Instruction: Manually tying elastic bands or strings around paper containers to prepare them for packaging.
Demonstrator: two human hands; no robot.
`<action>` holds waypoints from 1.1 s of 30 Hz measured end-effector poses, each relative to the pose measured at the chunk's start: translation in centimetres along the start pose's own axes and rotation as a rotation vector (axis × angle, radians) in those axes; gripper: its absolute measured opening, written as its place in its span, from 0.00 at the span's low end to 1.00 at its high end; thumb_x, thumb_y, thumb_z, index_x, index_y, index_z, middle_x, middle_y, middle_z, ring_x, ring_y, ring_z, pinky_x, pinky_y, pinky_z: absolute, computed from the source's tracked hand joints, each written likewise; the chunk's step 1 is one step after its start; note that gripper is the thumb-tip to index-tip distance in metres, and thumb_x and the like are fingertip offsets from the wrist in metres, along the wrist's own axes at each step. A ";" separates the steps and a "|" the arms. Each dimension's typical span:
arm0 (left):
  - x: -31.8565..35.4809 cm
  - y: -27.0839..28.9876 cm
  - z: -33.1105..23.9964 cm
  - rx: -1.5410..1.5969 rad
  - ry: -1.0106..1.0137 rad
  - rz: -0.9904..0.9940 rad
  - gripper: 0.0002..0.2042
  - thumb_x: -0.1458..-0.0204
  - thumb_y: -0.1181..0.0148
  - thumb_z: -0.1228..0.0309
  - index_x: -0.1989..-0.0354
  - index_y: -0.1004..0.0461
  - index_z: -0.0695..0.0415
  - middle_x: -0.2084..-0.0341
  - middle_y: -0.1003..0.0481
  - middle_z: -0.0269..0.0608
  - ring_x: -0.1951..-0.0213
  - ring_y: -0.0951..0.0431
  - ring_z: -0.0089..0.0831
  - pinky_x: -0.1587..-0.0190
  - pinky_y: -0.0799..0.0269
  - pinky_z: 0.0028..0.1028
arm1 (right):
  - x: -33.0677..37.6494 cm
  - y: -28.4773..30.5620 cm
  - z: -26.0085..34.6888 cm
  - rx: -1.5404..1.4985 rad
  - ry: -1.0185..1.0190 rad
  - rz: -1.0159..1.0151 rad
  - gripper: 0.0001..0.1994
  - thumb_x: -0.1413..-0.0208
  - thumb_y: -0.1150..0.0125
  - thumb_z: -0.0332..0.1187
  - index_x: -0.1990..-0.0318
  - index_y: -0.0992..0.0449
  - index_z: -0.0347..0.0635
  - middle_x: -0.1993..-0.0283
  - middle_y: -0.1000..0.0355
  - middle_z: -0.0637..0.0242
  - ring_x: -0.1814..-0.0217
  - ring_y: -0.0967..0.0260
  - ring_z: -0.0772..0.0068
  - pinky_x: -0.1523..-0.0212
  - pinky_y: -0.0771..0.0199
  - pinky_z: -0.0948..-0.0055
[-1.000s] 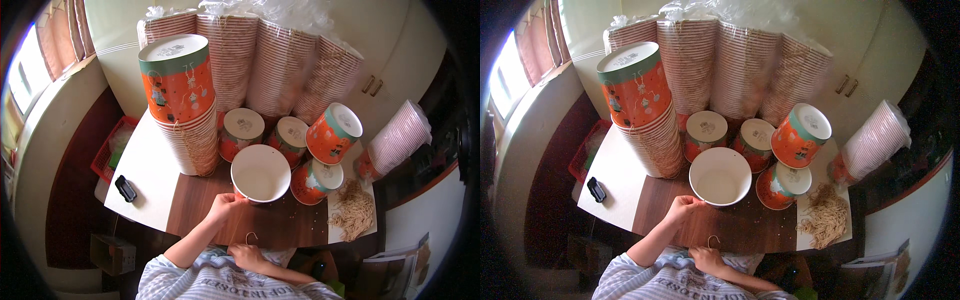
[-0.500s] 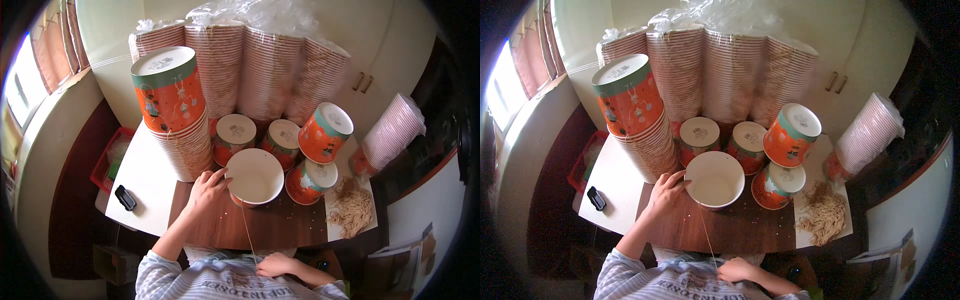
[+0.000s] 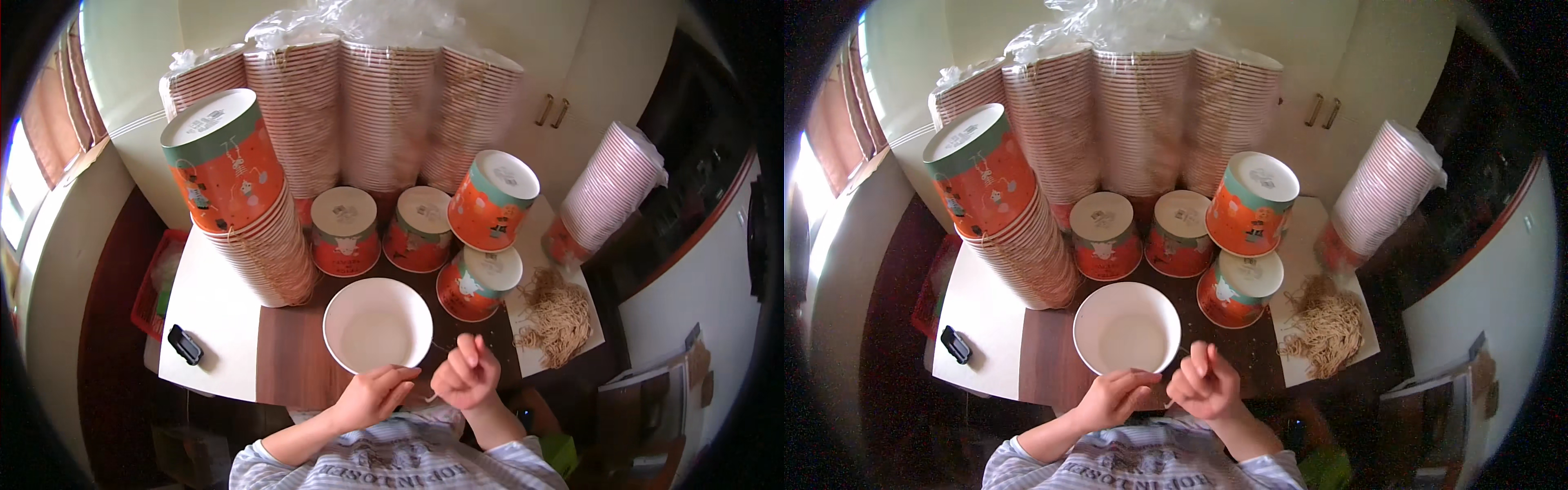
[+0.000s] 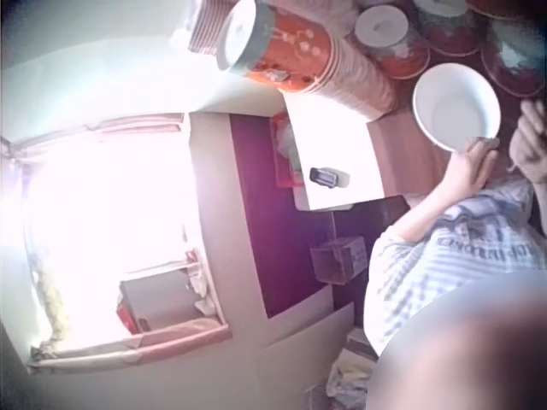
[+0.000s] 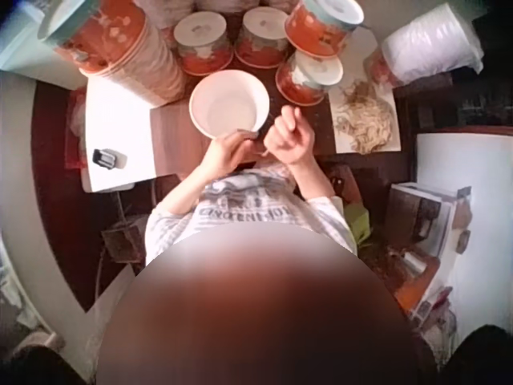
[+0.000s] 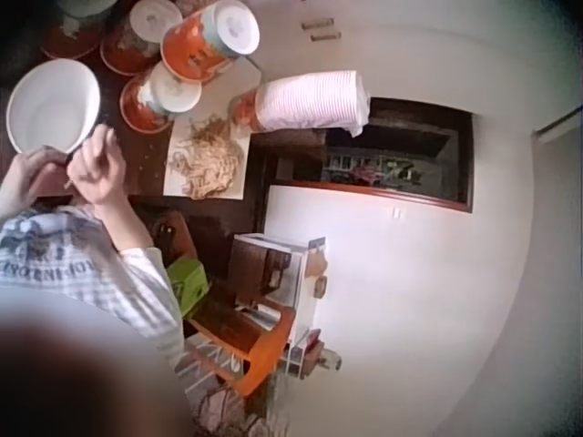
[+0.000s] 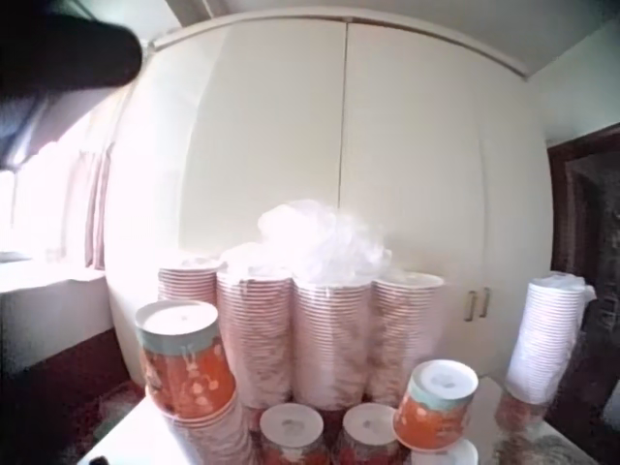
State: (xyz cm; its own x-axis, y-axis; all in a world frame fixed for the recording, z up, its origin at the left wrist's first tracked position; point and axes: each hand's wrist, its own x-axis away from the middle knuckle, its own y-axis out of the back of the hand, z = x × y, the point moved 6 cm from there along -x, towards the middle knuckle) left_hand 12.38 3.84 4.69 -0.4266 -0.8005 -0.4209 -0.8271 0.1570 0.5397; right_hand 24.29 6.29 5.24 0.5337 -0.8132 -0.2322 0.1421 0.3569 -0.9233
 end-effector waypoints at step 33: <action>-1.6 9.6 6.5 -0.482 0.180 -0.080 0.03 0.57 0.49 0.74 0.78 0.32 0.60 0.79 0.31 0.42 0.71 0.30 0.40 0.69 0.33 0.33 | -12.7 0.9 -4.7 1.986 0.090 0.320 0.05 0.55 0.44 0.31 0.71 0.26 0.42 0.73 0.29 0.64 0.72 0.31 0.65 0.70 0.32 0.71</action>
State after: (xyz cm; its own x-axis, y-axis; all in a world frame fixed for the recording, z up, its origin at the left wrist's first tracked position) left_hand 2.74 10.39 5.84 -0.2639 -0.8924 -0.3659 -0.5742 -0.1594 0.8031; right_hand 13.77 14.80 5.89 0.6956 -0.6232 -0.3575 0.6477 0.3286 0.6874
